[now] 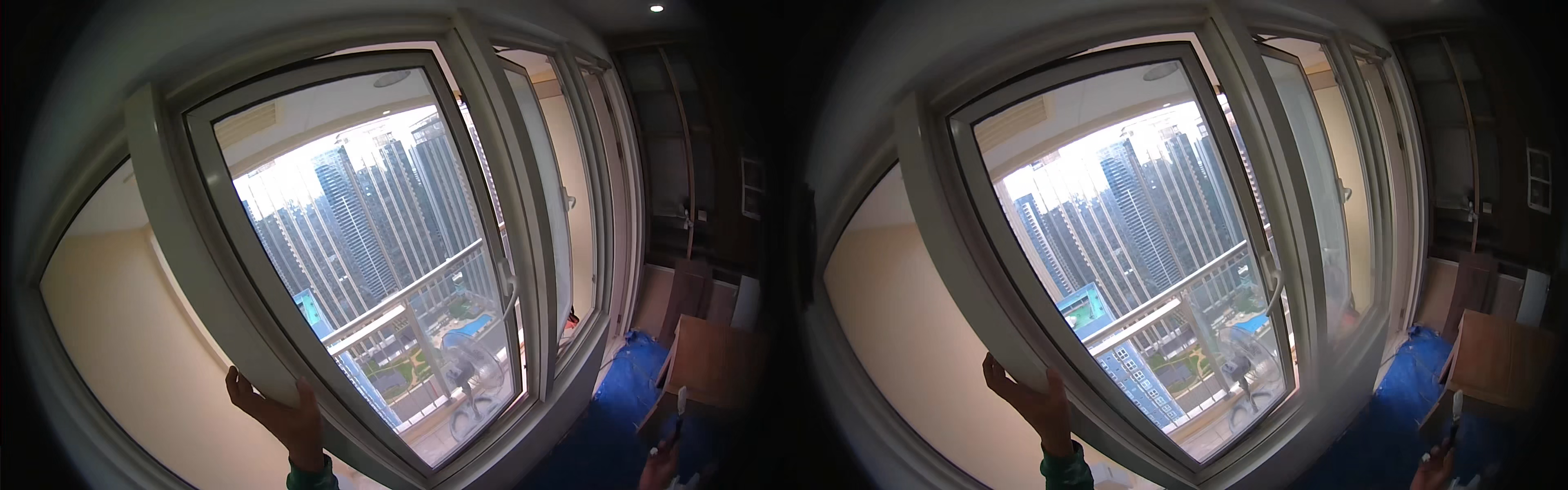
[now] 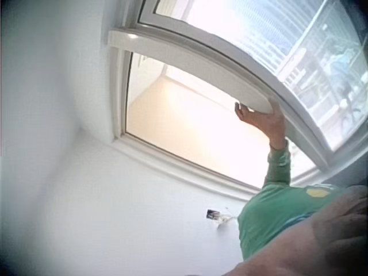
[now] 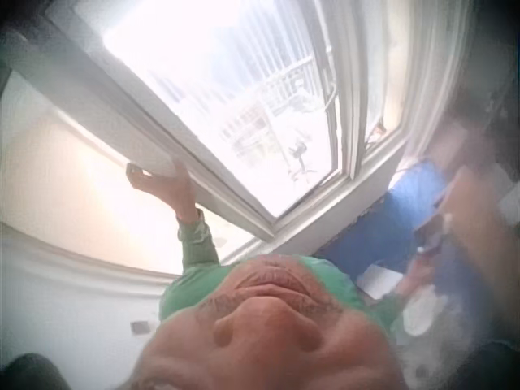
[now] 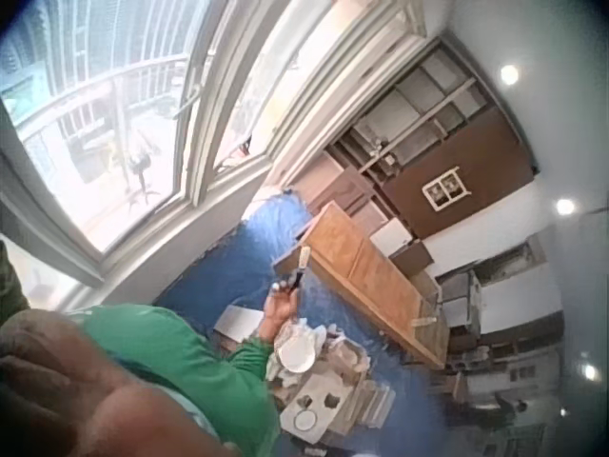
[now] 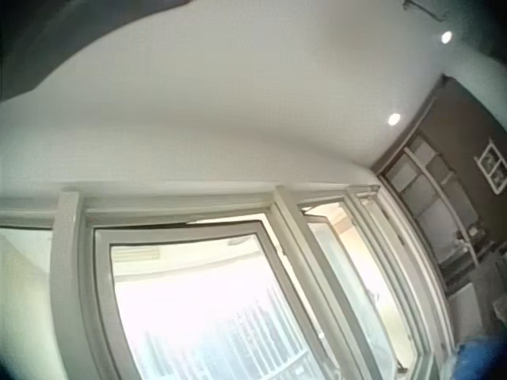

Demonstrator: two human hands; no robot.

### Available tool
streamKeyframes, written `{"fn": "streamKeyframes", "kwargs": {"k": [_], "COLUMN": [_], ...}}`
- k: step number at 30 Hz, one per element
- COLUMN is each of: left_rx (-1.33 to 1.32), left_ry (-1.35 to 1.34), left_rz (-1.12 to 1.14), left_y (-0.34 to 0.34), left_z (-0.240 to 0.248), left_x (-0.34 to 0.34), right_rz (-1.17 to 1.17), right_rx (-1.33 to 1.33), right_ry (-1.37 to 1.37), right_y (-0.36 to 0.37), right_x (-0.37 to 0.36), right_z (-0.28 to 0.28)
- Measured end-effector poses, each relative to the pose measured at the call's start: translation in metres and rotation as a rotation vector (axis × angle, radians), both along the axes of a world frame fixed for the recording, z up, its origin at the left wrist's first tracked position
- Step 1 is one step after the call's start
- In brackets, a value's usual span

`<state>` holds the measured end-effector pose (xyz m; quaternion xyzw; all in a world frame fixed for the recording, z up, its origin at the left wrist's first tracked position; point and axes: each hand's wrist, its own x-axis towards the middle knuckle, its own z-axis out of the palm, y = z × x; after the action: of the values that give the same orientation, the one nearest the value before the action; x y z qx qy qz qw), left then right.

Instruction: The person paints the white window frames and surrounding wall trim using a small brush and a paint can. They repeatedly dip the brush into the paint and apply it to the edges of the window frame and the wall, occasionally adjusting their position to reach different sections.

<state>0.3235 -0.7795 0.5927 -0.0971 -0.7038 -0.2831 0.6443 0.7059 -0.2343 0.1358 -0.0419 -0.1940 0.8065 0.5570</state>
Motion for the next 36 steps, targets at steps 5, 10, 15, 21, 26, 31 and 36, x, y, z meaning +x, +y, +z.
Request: {"fn": "streamKeyframes", "kwargs": {"k": [5, 10, 15, 21, 26, 31, 36], "left_rx": [-0.137, -0.178, -0.194, -0.19, -0.186, -0.168, -0.185], "left_ry": [0.055, 0.177, 0.154, 0.178, 0.141, 0.123, 0.151], "left_rz": [0.265, 0.355, 0.244, 0.133, 0.136, 0.149, 0.178], "left_y": [-0.009, 0.014, -0.007, -0.005, -0.003, 0.0, 0.001], "left_z": [0.057, 0.141, 0.164, 0.164, 0.163, 0.164, 0.164], "left_x": [0.013, -0.008, -0.01, -0.016, -0.016, -0.012, -0.014], "right_rz": [0.172, -0.045, -0.285, -0.628, -0.755, -0.79, -0.887], "right_rx": [0.254, 0.688, 0.842, 0.963, 0.956, 1.021, 0.972], "right_ry": [0.259, 0.233, 0.401, 0.607, 0.681, 0.605, 0.463], "right_y": [0.013, -0.056, -0.196, -0.28, -0.299, -0.29, -0.233], "right_x": [-0.218, -0.34, -0.399, -0.436, -0.456, -0.467, -0.483], "right_z": [0.258, 0.485, 0.649, 0.751, 0.783, 0.801, 0.812]}}
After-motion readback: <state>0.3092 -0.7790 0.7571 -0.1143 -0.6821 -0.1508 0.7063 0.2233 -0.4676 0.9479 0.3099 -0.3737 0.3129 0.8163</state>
